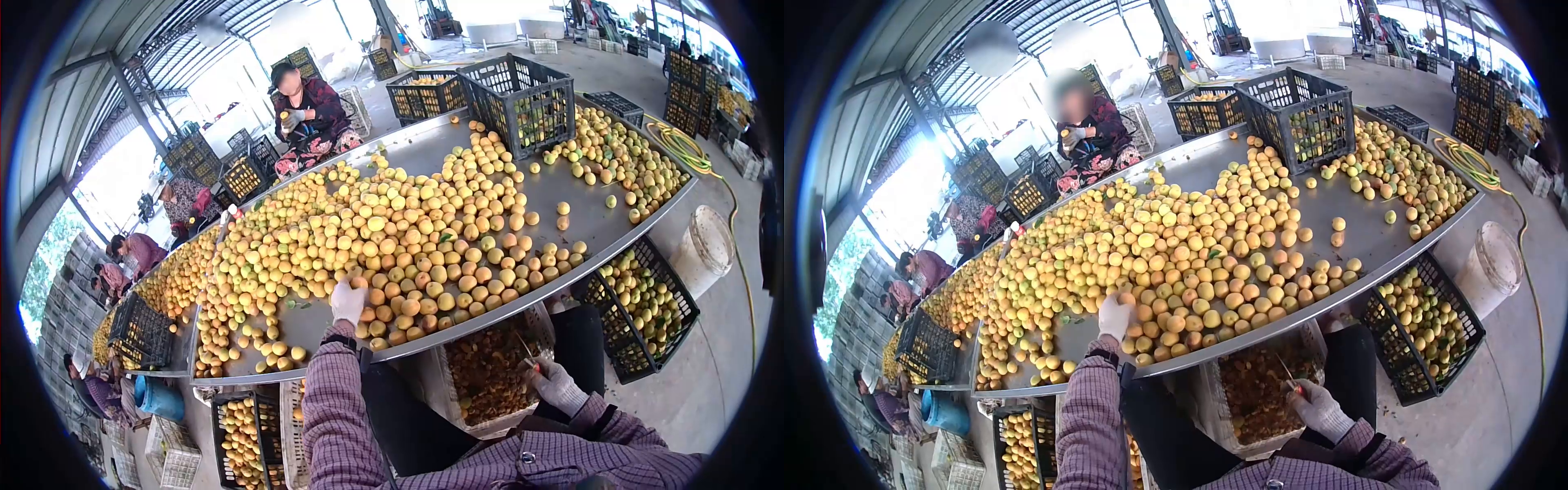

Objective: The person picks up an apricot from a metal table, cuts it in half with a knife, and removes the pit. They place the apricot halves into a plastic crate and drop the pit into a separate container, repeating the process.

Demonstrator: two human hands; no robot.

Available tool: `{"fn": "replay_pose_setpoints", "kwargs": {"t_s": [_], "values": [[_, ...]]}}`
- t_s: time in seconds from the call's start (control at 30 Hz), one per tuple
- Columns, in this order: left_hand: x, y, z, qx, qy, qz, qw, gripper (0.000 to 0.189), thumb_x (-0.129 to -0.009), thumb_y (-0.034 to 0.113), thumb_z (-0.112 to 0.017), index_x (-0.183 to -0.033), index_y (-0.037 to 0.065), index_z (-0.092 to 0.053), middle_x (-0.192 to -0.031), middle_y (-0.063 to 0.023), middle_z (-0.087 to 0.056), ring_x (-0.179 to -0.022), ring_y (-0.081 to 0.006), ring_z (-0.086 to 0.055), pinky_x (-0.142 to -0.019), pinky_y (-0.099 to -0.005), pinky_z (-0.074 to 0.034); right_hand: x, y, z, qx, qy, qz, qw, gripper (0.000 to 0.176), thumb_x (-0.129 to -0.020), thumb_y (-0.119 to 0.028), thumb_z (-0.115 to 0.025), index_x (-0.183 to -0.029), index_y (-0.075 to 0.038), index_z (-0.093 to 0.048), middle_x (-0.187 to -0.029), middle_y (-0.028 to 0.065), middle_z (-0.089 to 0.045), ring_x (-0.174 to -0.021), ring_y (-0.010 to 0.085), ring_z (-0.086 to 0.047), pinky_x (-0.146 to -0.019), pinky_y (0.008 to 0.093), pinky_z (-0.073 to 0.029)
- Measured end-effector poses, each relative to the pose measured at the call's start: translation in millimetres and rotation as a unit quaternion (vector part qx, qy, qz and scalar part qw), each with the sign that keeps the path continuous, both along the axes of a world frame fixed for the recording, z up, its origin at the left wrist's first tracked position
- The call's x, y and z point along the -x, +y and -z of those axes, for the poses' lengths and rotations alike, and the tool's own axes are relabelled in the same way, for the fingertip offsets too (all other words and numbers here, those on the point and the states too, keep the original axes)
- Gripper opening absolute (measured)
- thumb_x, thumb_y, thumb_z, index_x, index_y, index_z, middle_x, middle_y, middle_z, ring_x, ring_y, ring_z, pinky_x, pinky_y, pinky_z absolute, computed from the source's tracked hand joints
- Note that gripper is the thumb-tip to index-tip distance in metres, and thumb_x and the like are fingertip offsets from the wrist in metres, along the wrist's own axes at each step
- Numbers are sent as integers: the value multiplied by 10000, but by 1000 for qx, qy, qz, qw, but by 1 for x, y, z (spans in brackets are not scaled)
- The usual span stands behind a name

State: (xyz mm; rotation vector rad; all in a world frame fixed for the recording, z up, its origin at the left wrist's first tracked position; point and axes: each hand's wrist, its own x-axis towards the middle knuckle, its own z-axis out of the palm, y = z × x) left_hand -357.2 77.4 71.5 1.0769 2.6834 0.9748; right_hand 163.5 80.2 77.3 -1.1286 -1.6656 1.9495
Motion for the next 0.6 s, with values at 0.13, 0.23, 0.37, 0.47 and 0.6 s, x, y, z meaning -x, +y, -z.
{"fn": "replay_pose_setpoints", "kwargs": {"t_s": [0.13,0.23,0.37,0.47,0.6], "values": [[-75,-11,-50,-364,-531,144,752,594,-863,141,-661,-1425,70,-485,-1054,-85,-649,-906,-239,-637,-845,-385,-547,4,2,28,148,167,53,973,192,-1051,-128,-461,-1188,-30,-553,-822,-47,-537,-730,32,-519,-628,189,-448],[-146,-21,-54,-390,-709,246,534,503,-890,109,-661,-1370,76,-515,-1109,-134,-629,-946,-288,-640,-865,-411,-548,12,2,13,24,92,3,995,216,-1069,-234,-446,-1100,-46,-548,-782,-45,-531,-656,46,-505,-569,199,-427],[-234,-25,-26,-367,-806,259,385,533,-928,273,-693,-1341,-9,-510,-1252,-177,-596,-958,-255,-642,-800,-333,-563,21,-1,-39,33,11,3,999,261,-1067,-304,-441,-1068,-70,-557,-749,-27,-531,-595,51,-473,-534,208,-409],[-282,-27,-9,-346,-858,209,317,490,-957,407,-642,-1208,-6,-562,-1172,-140,-613,-878,-246,-655,-740,-321,-563,16,-2,-56,-2,59,-15,998,244,-1065,-273,-440,-1074,-71,-576,-759,-27,-544,-610,46,-475,-544,202,-405],[-316,-34,9,-282,-857,105,419,531,-984,531,-535,-1182,40,-573,-1061,-118,-638,-837,-245,-642,-734,-355,-556,16,-8,-60,-19,69,6,997,245,-1073,-271,-456,-1086,-64,-586,-759,-42,-538,-617,38,-470,-561,197,-402]]}}
